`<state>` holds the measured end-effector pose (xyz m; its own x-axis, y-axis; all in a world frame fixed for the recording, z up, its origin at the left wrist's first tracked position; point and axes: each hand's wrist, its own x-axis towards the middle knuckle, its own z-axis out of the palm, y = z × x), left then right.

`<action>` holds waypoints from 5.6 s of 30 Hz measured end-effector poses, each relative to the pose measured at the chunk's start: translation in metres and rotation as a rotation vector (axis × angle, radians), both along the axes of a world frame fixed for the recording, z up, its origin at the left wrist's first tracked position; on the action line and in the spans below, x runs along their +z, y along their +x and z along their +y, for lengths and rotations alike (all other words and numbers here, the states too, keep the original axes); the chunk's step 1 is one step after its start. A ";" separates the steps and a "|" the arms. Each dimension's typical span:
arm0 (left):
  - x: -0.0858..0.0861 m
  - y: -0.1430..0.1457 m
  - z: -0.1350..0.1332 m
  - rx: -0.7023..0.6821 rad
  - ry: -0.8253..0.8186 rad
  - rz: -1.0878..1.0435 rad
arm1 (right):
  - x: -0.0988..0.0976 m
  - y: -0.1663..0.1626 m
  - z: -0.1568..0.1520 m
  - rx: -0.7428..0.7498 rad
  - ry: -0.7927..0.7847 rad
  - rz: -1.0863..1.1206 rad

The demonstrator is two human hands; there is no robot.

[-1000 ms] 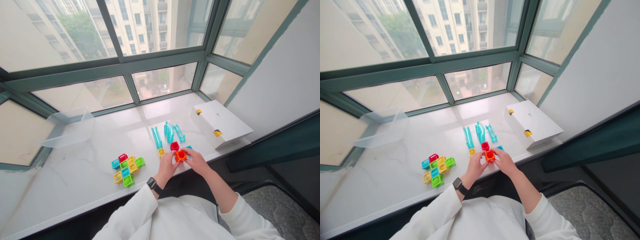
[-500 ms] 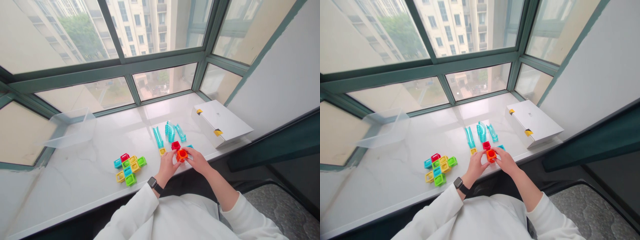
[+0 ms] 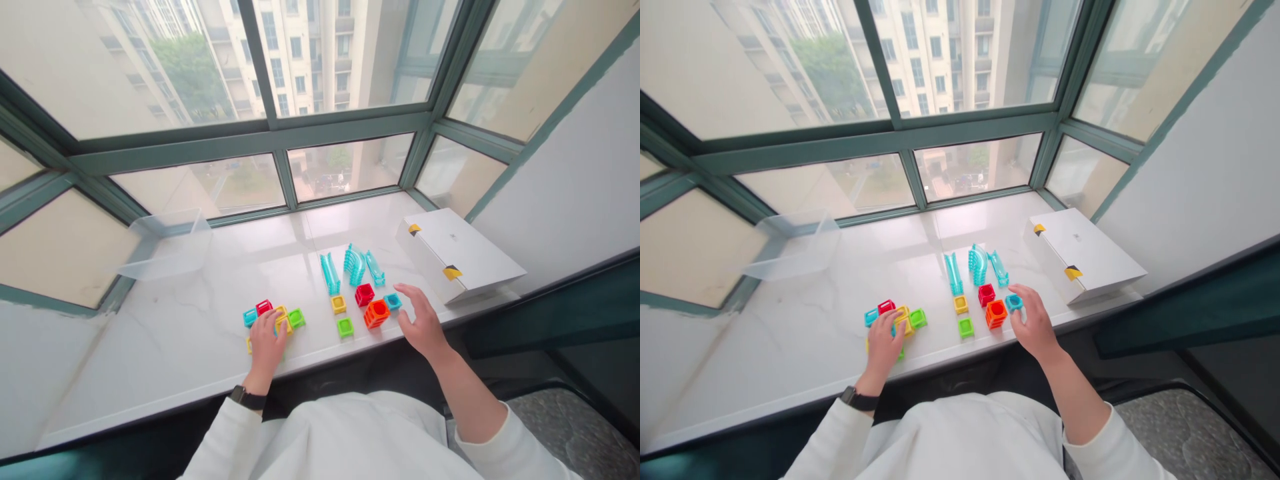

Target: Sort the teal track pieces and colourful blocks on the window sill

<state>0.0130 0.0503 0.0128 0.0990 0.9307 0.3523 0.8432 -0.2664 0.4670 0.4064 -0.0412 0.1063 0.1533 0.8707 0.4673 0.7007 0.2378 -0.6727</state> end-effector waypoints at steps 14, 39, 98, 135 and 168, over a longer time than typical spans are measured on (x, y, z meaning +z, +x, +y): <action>-0.019 -0.011 -0.001 0.167 -0.099 0.280 | -0.026 -0.138 0.048 0.411 -0.181 -0.060; -0.021 -0.004 -0.003 0.131 -0.087 0.300 | -0.070 -0.188 0.085 0.343 -0.582 -0.294; 0.072 0.099 -0.060 -0.143 -0.639 -1.238 | -0.008 -0.126 0.019 0.300 -0.336 0.495; 0.042 0.111 -0.040 -0.390 -0.281 -0.350 | 0.013 -0.085 0.027 0.380 -0.472 -0.146; -0.004 0.130 -0.035 -0.308 -0.526 -0.463 | -0.117 -0.104 -0.012 0.094 -0.533 0.136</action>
<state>0.1433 0.0148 0.0087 0.3312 0.9416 -0.0607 0.4538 -0.1026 0.8852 0.3024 -0.0533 -0.0104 0.0923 0.9939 -0.0601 0.5910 -0.1032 -0.8000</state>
